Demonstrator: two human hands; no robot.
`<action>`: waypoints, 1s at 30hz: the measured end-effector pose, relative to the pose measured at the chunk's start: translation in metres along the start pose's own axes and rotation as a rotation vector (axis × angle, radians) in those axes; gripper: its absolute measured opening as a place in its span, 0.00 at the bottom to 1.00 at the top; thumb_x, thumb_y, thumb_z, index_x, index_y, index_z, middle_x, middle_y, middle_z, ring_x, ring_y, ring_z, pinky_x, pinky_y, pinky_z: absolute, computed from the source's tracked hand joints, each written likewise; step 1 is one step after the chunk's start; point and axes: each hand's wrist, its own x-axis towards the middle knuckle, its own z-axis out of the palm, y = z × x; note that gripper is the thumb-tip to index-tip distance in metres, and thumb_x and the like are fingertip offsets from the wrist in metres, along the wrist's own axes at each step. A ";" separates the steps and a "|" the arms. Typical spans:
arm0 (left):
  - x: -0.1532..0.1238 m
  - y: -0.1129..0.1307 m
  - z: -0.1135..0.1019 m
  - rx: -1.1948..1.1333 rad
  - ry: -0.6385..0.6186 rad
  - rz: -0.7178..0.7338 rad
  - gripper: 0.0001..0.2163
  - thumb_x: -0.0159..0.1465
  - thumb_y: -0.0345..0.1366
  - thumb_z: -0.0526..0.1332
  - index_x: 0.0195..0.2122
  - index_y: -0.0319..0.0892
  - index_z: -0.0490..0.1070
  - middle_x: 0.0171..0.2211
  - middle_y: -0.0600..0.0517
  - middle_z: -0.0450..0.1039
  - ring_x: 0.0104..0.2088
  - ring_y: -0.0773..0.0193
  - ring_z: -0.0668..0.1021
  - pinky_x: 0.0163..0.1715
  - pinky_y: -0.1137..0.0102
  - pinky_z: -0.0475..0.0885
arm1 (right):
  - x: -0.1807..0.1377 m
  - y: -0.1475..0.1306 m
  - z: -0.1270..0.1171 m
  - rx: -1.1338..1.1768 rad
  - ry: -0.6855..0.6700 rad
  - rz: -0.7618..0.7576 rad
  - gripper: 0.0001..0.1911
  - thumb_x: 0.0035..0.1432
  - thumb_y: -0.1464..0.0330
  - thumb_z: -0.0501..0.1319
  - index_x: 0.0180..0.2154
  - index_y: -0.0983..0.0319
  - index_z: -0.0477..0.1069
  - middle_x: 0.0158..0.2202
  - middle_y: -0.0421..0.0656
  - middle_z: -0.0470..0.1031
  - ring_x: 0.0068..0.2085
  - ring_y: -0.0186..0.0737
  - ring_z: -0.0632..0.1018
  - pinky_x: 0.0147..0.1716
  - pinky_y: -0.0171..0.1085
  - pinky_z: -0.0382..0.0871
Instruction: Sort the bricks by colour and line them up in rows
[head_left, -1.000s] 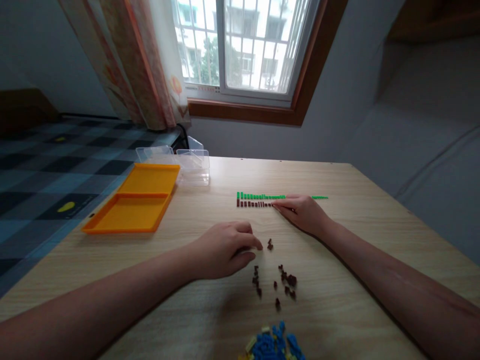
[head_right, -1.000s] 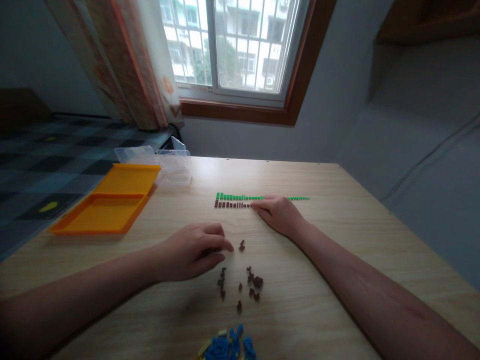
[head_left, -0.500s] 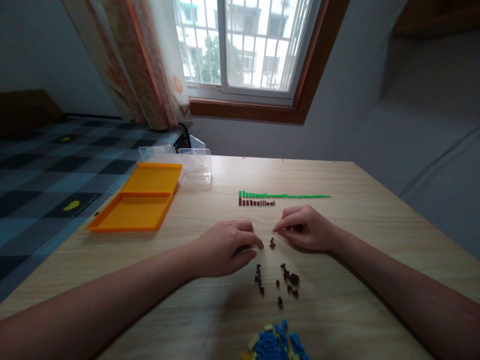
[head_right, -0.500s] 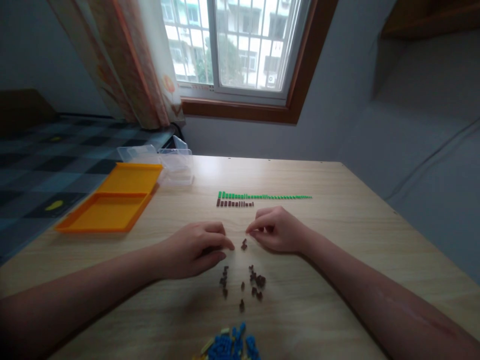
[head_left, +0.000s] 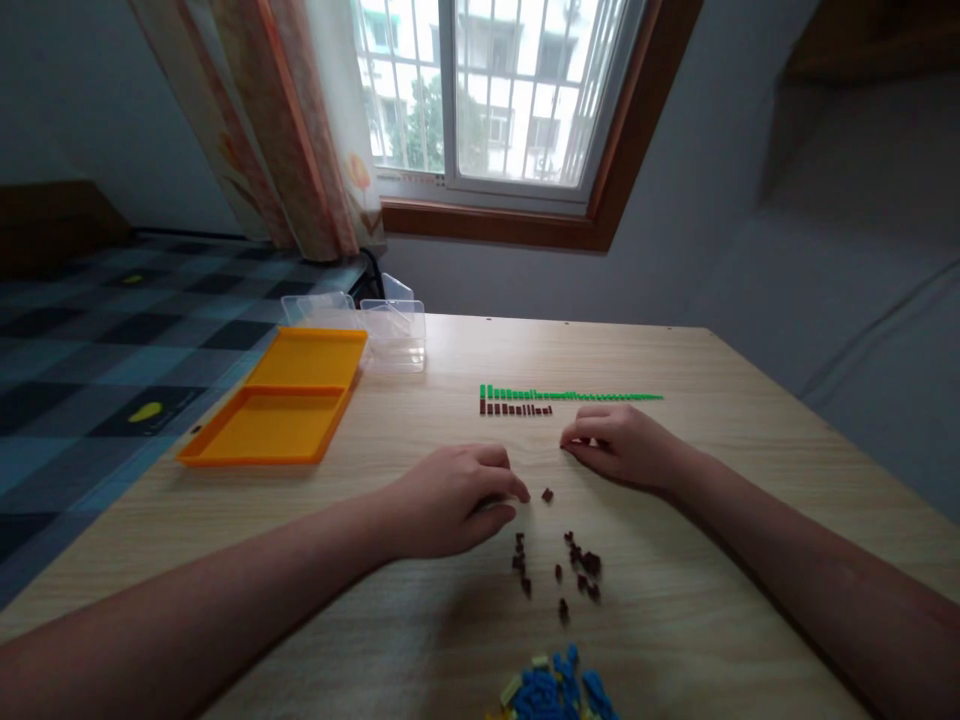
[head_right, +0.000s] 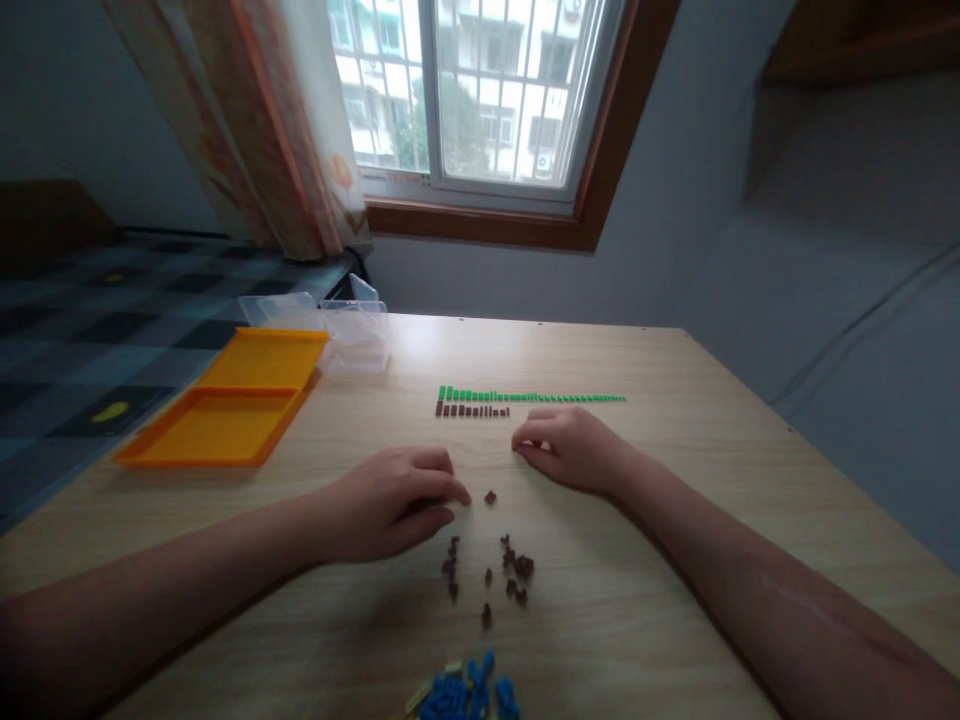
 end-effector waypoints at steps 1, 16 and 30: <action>0.000 0.000 0.000 -0.002 -0.001 -0.001 0.10 0.65 0.33 0.59 0.45 0.45 0.78 0.38 0.49 0.74 0.36 0.63 0.77 0.37 0.69 0.71 | -0.001 0.005 0.000 -0.026 0.014 0.007 0.08 0.64 0.71 0.59 0.38 0.60 0.79 0.34 0.42 0.78 0.33 0.34 0.75 0.33 0.33 0.66; 0.000 -0.001 0.001 -0.014 0.006 0.010 0.10 0.65 0.33 0.60 0.45 0.45 0.78 0.38 0.49 0.74 0.36 0.63 0.77 0.37 0.70 0.72 | -0.001 0.012 0.004 -0.126 0.115 0.126 0.12 0.65 0.68 0.58 0.39 0.60 0.82 0.32 0.43 0.79 0.26 0.32 0.73 0.29 0.33 0.64; 0.000 -0.001 0.001 -0.010 0.014 0.008 0.10 0.64 0.32 0.60 0.45 0.45 0.78 0.38 0.49 0.74 0.36 0.64 0.77 0.37 0.70 0.71 | 0.002 0.011 0.005 -0.095 0.140 0.102 0.12 0.65 0.67 0.59 0.39 0.61 0.81 0.31 0.43 0.77 0.26 0.32 0.71 0.28 0.32 0.63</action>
